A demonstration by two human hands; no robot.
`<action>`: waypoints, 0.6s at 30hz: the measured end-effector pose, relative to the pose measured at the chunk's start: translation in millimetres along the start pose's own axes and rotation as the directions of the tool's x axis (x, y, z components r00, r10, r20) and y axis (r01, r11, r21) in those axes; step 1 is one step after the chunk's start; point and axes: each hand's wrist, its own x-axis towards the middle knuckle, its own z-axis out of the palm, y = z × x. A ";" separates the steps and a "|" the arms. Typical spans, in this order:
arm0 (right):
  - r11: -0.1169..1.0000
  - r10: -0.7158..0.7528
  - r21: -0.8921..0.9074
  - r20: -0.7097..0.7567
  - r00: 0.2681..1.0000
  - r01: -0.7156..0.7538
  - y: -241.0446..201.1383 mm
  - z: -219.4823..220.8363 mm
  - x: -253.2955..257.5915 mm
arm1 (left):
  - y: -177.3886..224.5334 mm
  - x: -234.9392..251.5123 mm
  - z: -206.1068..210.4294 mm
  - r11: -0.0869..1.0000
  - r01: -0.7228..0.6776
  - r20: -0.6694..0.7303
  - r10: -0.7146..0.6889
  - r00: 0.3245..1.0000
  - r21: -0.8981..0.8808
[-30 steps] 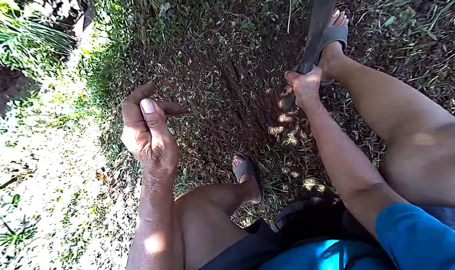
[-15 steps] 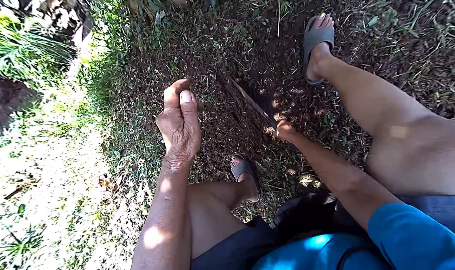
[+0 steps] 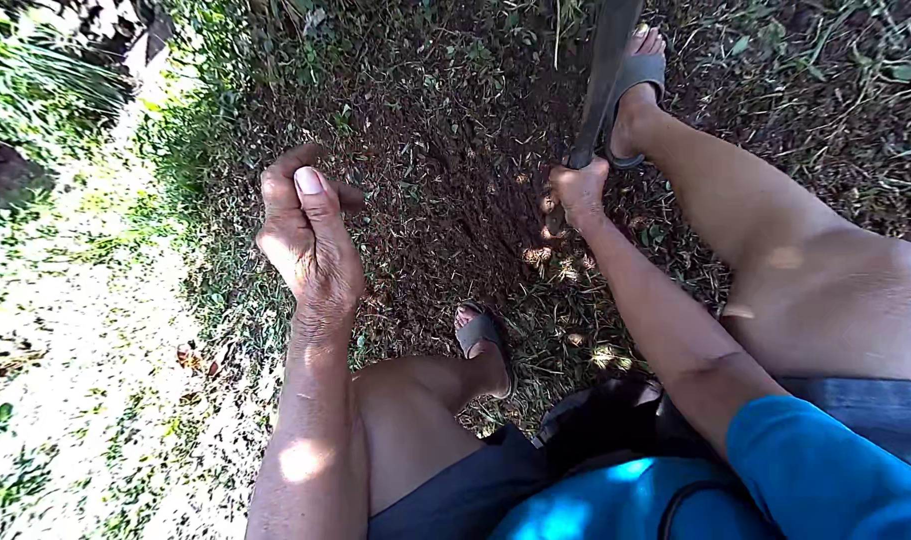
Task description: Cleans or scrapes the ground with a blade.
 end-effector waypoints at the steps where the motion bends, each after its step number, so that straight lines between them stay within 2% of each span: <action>1: 0.989 0.113 -0.098 0.033 0.993 -0.109 18.6 -3.9 -4.2 | 2.6 0.8 2.3 1.000 -0.010 0.009 0.010 1.000 0.002; 2: 0.930 0.270 -0.280 0.077 0.960 -0.239 37.8 -9.8 -10.1 | 4.4 1.5 5.6 1.000 -0.024 0.020 0.023 1.000 0.009; 3: 0.812 0.431 -0.489 0.134 0.893 -0.318 54.1 -17.8 -16.4 | 5.4 2.0 9.7 0.999 -0.042 0.028 0.041 0.999 0.014; 4: 0.702 0.521 -0.653 0.197 0.830 -0.286 67.5 -26.4 -25.2 | 6.1 2.2 13.9 0.998 -0.054 0.035 0.053 0.998 0.019; 5: 0.639 0.577 -0.735 0.260 0.774 -0.229 72.0 -33.4 -37.3 | 7.1 2.7 17.1 0.998 -0.054 0.041 0.053 0.998 0.027; 6: 0.522 0.645 -0.835 0.252 0.722 -0.175 65.6 -31.6 -46.8 | 7.0 3.4 18.3 0.998 -0.041 0.047 0.039 0.998 0.043; 7: 0.435 0.682 -0.892 0.237 0.692 -0.123 57.8 -28.2 -54.1 | 7.1 4.6 17.3 0.998 -0.019 0.053 0.016 0.998 0.065; 8: 0.401 0.683 -0.911 0.229 0.693 -0.094 52.9 -28.1 -56.7 | 7.1 5.5 17.0 0.997 0.006 0.051 -0.010 0.999 0.082; 10: 0.422 0.631 -0.902 0.223 0.743 -0.088 52.5 -35.3 -57.9 | 5.3 6.2 16.3 0.993 0.050 0.036 -0.054 0.998 0.111; 14: 0.499 0.572 -0.858 0.223 0.789 -0.119 38.3 -45.9 -55.2 | -3.7 6.4 10.7 0.977 0.121 -0.007 -0.122 0.993 0.174; 18: 0.728 0.379 -0.673 0.244 0.892 -0.125 24.2 -41.1 -52.5 | -20.4 -2.7 -2.2 0.973 0.151 -0.069 -0.141 0.988 0.175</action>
